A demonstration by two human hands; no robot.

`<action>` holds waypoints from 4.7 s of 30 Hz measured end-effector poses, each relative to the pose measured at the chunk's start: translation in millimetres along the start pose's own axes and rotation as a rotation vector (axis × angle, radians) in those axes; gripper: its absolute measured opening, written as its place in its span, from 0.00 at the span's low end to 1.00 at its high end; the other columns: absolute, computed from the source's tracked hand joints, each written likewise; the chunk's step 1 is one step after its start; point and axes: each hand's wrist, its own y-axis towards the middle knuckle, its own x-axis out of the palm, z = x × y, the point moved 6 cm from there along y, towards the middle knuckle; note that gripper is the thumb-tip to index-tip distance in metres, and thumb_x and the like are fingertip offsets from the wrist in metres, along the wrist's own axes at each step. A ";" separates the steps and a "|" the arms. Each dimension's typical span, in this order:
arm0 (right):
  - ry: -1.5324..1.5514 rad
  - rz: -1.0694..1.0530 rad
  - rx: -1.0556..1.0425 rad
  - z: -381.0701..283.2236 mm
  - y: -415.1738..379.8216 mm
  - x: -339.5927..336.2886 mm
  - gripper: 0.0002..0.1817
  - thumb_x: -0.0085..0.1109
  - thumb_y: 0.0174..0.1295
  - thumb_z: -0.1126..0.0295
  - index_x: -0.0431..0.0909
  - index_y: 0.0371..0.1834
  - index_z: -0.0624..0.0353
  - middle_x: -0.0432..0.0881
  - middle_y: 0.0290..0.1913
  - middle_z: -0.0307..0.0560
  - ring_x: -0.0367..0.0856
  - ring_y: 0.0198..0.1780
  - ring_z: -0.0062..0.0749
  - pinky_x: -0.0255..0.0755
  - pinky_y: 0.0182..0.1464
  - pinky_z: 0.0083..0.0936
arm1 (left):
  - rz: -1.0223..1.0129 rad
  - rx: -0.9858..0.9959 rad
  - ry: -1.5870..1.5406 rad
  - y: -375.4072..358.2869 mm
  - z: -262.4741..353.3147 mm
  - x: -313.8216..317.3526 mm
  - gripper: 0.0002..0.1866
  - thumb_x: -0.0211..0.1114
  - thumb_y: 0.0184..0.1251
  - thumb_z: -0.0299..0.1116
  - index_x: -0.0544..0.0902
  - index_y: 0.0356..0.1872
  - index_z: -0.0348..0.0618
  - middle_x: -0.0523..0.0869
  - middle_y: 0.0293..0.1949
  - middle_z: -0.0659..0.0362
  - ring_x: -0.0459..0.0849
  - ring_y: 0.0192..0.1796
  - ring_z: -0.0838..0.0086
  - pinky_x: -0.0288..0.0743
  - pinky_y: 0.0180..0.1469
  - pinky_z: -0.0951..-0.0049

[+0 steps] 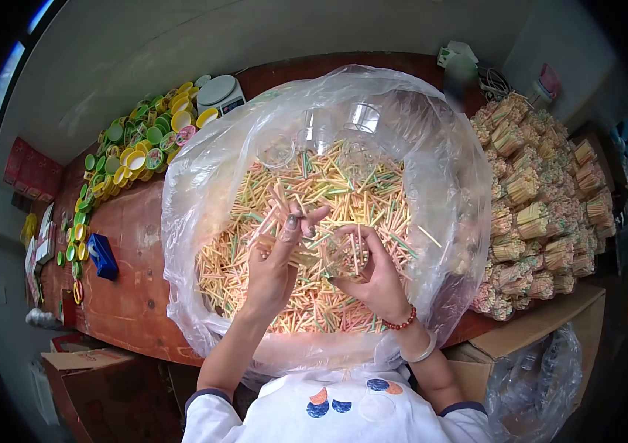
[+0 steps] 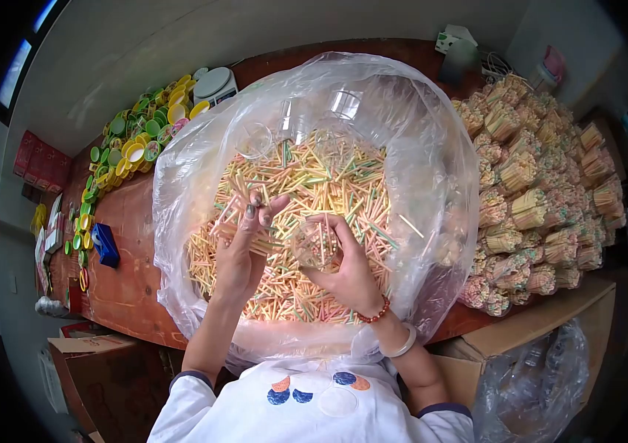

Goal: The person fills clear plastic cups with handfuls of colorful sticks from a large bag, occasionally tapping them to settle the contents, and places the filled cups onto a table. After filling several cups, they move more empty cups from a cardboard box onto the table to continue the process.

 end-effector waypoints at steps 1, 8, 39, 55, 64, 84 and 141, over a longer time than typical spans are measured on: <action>0.002 -0.001 0.001 2.1 -1.6 2.6 0.42 0.74 0.53 0.88 0.66 0.71 0.59 0.72 0.67 0.43 0.73 0.70 0.30 0.70 0.74 0.29 | 0.010 0.025 -0.011 3.4 -0.2 6.5 0.13 0.57 0.86 0.39 0.77 0.57 0.41 0.87 0.54 0.54 0.79 0.71 0.64 0.69 0.75 0.59; -0.184 0.157 -0.119 5.4 -8.6 4.0 0.39 0.79 0.50 0.79 0.70 0.68 0.60 0.80 0.60 0.52 0.82 0.64 0.41 0.76 0.66 0.34 | -0.164 0.095 0.284 7.1 -20.2 28.2 0.13 0.64 0.81 0.35 0.75 0.56 0.41 0.86 0.56 0.49 0.76 0.74 0.61 0.66 0.78 0.54; 0.139 0.128 0.098 10.7 -1.8 -47.7 0.42 0.74 0.52 0.88 0.66 0.72 0.60 0.78 0.63 0.42 0.80 0.63 0.28 0.77 0.65 0.27 | -0.670 -0.120 1.723 -55.0 -8.2 -63.4 0.56 0.82 0.44 0.35 0.64 0.80 0.57 0.71 0.73 0.58 0.65 0.78 0.59 0.57 0.82 0.54; 0.192 -0.064 0.288 2.1 -8.2 -12.5 0.39 0.73 0.58 0.85 0.63 0.73 0.62 0.69 0.68 0.45 0.78 0.66 0.31 0.81 0.65 0.31 | -0.063 0.072 0.716 -45.3 -12.0 -92.4 0.35 0.74 0.53 0.26 0.78 0.68 0.42 0.79 0.61 0.54 0.81 0.61 0.63 0.76 0.65 0.64; -0.275 0.204 -0.030 -8.8 -19.4 9.6 0.39 0.82 0.48 0.79 0.72 0.65 0.59 0.80 0.60 0.44 0.78 0.66 0.33 0.71 0.69 0.31 | 0.002 -0.079 -0.216 -17.9 -22.9 -25.1 0.28 0.60 0.71 0.30 0.68 0.70 0.28 0.79 0.68 0.39 0.80 0.71 0.57 0.64 0.80 0.54; -0.298 0.316 -0.108 -6.2 -19.2 10.8 0.38 0.78 0.47 0.80 0.72 0.65 0.59 0.81 0.60 0.54 0.82 0.63 0.51 0.76 0.63 0.40 | -0.131 0.046 0.072 -13.1 -30.0 13.0 0.20 0.71 0.72 0.45 0.76 0.52 0.43 0.79 0.69 0.44 0.69 0.79 0.56 0.58 0.81 0.50; -0.400 0.381 -0.104 12.7 -17.0 10.9 0.53 0.85 0.46 0.75 0.63 0.78 0.59 0.82 0.60 0.54 0.84 0.59 0.39 0.82 0.59 0.35 | -0.230 0.104 0.991 -19.6 19.9 9.1 0.11 0.74 0.64 0.21 0.89 0.47 0.40 0.90 0.40 0.53 0.92 0.41 0.63 0.87 0.42 0.65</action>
